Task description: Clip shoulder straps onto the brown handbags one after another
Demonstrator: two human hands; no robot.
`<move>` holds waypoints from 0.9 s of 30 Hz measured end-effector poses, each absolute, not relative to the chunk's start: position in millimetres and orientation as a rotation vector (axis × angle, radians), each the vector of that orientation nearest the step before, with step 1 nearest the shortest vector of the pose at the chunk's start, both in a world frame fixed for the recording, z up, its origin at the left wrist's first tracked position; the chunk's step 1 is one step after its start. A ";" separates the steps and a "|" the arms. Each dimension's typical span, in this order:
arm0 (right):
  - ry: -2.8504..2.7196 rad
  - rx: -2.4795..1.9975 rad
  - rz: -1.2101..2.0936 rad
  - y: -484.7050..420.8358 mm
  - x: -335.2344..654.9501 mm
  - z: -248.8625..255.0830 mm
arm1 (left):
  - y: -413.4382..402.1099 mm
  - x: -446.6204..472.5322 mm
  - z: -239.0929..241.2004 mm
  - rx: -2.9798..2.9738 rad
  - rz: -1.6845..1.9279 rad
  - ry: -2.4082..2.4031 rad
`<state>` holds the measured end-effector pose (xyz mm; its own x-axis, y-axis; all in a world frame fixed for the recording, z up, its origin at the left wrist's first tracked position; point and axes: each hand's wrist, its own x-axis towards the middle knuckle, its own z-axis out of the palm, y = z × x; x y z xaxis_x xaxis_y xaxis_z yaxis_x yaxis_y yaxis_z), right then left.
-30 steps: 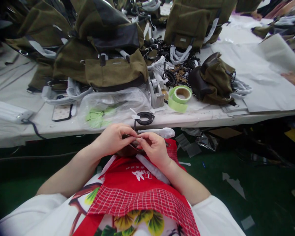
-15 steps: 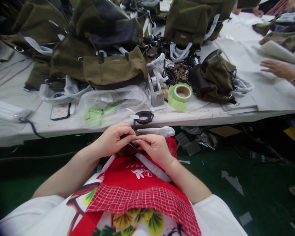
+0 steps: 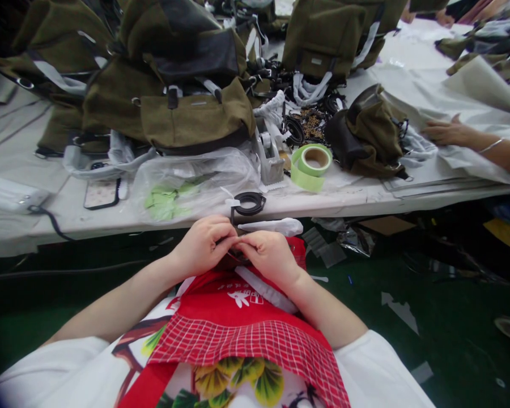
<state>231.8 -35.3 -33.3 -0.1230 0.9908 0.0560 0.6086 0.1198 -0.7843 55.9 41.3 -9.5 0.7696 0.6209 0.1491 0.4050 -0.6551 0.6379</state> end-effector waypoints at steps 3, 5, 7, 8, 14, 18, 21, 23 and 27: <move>-1.852 -1.553 0.875 -31.3 233.3 -26.9 | 39.6 54.4 -14.0 2.349 0.476 0.778; -1.864 -1.534 0.892 -26.5 237.6 -12.0 | 39.9 51.8 -16.4 2.328 0.498 0.816; -1.843 -1.520 0.761 -17.2 244.2 8.3 | 41.4 48.2 -18.3 2.313 0.542 0.952; -1.832 -1.524 0.636 -10.2 247.8 17.8 | 42.5 46.3 -19.1 2.307 0.549 1.044; -2.303 -1.695 0.266 52.8 258.5 5.1 | 48.2 36.2 -22.5 2.333 0.401 1.292; -2.532 -1.855 0.408 77.9 259.0 -43.3 | 48.3 33.4 -22.7 2.357 0.343 1.311; -2.418 -1.869 0.310 78.9 261.0 -50.9 | 52.6 31.8 -19.6 2.355 0.243 1.341; -2.258 -1.789 0.156 70.9 261.5 -36.8 | 58.9 31.0 -15.7 2.359 0.138 1.339; -1.998 -1.562 -0.035 33.6 256.5 13.5 | 73.8 34.1 -8.4 2.347 -0.054 1.225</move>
<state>256.5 33.6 13.5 -0.1311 0.8763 0.4635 0.8920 0.3083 -0.3305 34.1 73.8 -8.4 0.5965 0.7616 -0.2532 0.7809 -0.4779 0.4024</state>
